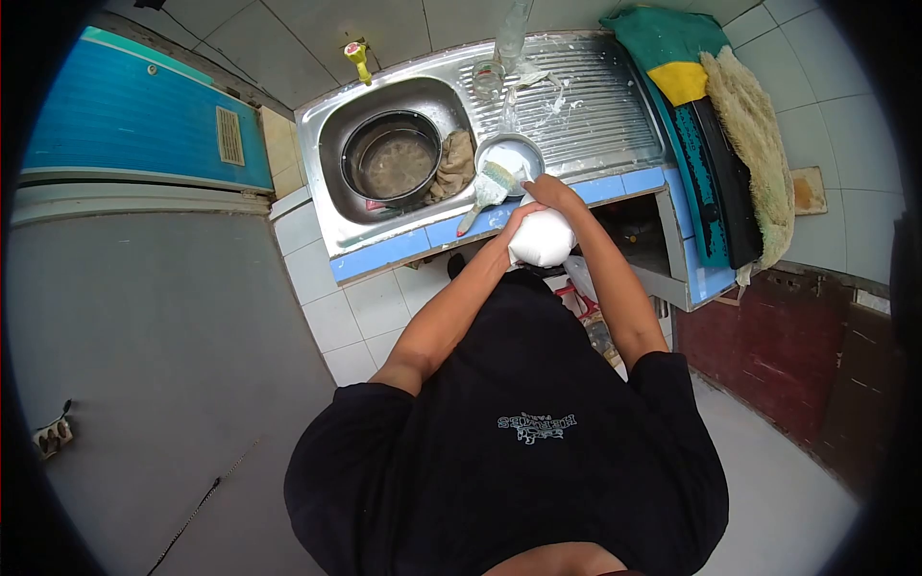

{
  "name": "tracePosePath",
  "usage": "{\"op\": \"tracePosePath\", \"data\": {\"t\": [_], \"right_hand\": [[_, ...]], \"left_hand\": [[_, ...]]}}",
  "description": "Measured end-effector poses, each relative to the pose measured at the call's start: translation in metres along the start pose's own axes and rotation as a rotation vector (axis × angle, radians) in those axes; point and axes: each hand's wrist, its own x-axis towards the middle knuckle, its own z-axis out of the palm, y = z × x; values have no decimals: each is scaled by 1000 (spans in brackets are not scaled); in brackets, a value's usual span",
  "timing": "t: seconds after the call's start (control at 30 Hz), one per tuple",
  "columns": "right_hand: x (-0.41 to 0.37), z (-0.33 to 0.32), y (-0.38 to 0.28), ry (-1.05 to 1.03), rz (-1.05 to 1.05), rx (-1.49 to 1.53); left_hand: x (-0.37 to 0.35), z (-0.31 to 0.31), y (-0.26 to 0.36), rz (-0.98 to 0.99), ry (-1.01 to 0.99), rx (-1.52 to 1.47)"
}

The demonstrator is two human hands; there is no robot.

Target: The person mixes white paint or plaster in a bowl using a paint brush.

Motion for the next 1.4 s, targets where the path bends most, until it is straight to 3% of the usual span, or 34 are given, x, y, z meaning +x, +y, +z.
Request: {"op": "tracePosePath", "data": {"t": [1.4], "right_hand": [[2, 6, 4, 29, 12, 35]], "left_hand": [[2, -5, 0, -1, -1, 23]]}}
